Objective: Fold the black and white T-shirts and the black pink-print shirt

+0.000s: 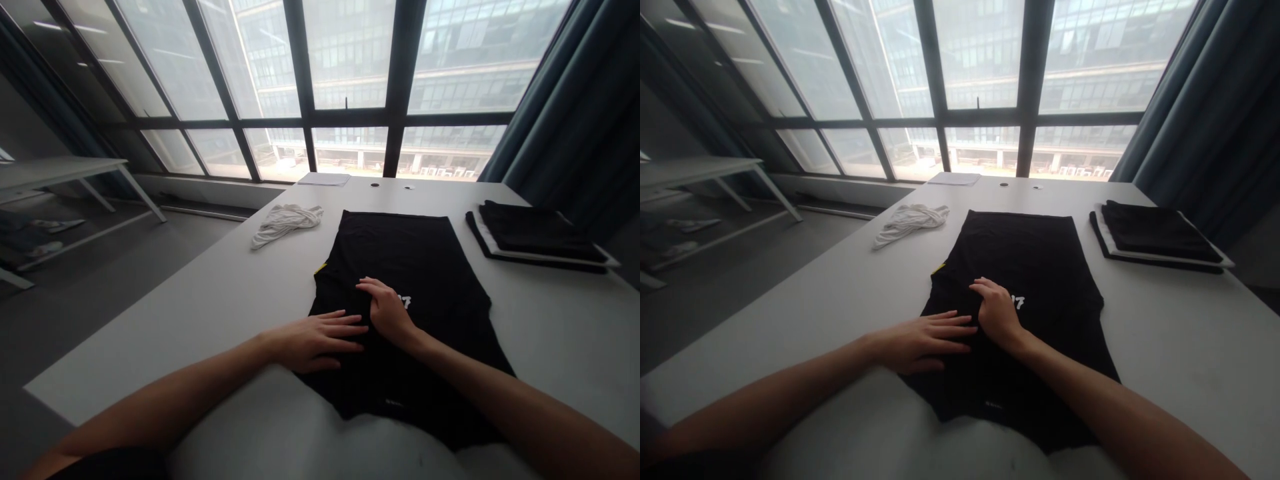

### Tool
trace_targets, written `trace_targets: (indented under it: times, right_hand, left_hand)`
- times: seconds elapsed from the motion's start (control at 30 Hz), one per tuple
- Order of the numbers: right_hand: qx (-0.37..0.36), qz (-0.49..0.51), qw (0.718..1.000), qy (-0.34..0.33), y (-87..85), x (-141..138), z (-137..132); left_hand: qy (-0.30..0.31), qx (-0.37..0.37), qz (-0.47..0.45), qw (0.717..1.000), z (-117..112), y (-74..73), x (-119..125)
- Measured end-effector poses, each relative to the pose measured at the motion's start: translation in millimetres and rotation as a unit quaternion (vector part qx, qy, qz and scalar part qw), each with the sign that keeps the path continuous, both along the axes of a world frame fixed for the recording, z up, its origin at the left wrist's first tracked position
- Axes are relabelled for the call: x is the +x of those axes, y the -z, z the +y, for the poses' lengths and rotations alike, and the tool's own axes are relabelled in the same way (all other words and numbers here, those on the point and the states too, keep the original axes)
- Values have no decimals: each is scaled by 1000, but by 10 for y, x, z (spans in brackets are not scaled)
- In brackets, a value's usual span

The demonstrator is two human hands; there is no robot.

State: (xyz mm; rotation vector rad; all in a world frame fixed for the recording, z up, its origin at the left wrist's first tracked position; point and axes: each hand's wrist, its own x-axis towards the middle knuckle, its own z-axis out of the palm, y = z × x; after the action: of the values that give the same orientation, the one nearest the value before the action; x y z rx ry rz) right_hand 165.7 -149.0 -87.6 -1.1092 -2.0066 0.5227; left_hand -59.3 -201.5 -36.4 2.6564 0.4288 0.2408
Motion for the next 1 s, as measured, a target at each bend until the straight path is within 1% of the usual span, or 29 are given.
trace_targets:
  times: [0.07, 0.1, 0.13, 0.17, 0.23, 0.3, 0.33, 0.37, 0.43, 0.53, 0.63, 0.7, 0.8, 0.87, 0.93, 1.0]
  right_hand:
    - [1, 80, 997, 9, -150, 54, 73]
    - [3, 113, 993, 16, -254, 104, 119]
    - [8, 140, 990, 26, -371, 171, 169]
    - [15, 160, 986, 41, -492, 257, 220]
    - [38, 187, 979, 77, -712, 475, 310]
    - [63, 185, 975, 110, -845, 730, 361]
    - [72, 172, 975, 122, -866, 862, 368]
    - [77, 153, 977, 130, -856, 993, 363]
    - [83, 107, 982, 134, -755, 1243, 322]
    - [79, 42, 987, 137, -501, 1560, 209]
    - [61, -22, 987, 147, -268, 1764, 58]
    - [47, -62, 985, 153, -151, 1826, -49]
    - [29, -121, 981, 148, -15, 1830, -177]
    - [16, -166, 977, 136, 53, 1808, -222]
    - [2, -202, 971, 129, 101, 1790, -235]
    - [-6, -223, 966, 132, 129, 1781, -229]
  left_hand:
    - [2, -27, -16, 1000, 31, 8, -27]
    - [-12, -30, -31, 999, 55, 16, -49]
    - [-39, -24, -51, 998, 85, 30, -72]
    - [-78, -9, -74, 994, 119, 49, -96]
    - [-171, 36, -121, 977, 194, 106, -136]
    - [-251, 75, -157, 952, 266, 170, -158]
    - [-277, 88, -169, 942, 297, 197, -163]
    - [-294, 99, -174, 934, 323, 217, -164]
    - [-314, 116, -174, 926, 368, 233, -154]
    - [-341, 128, -158, 918, 433, 209, -105]
    - [-364, 126, -104, 917, 517, 209, 3]
    - [-362, 131, -58, 921, 576, 267, 95]
    - [-351, 148, -1, 924, 631, 422, 204]
    - [-342, 159, 33, 926, 635, 515, 230]
    - [-331, 166, 60, 927, 616, 560, 225]
    - [-322, 169, 76, 928, 582, 555, 207]
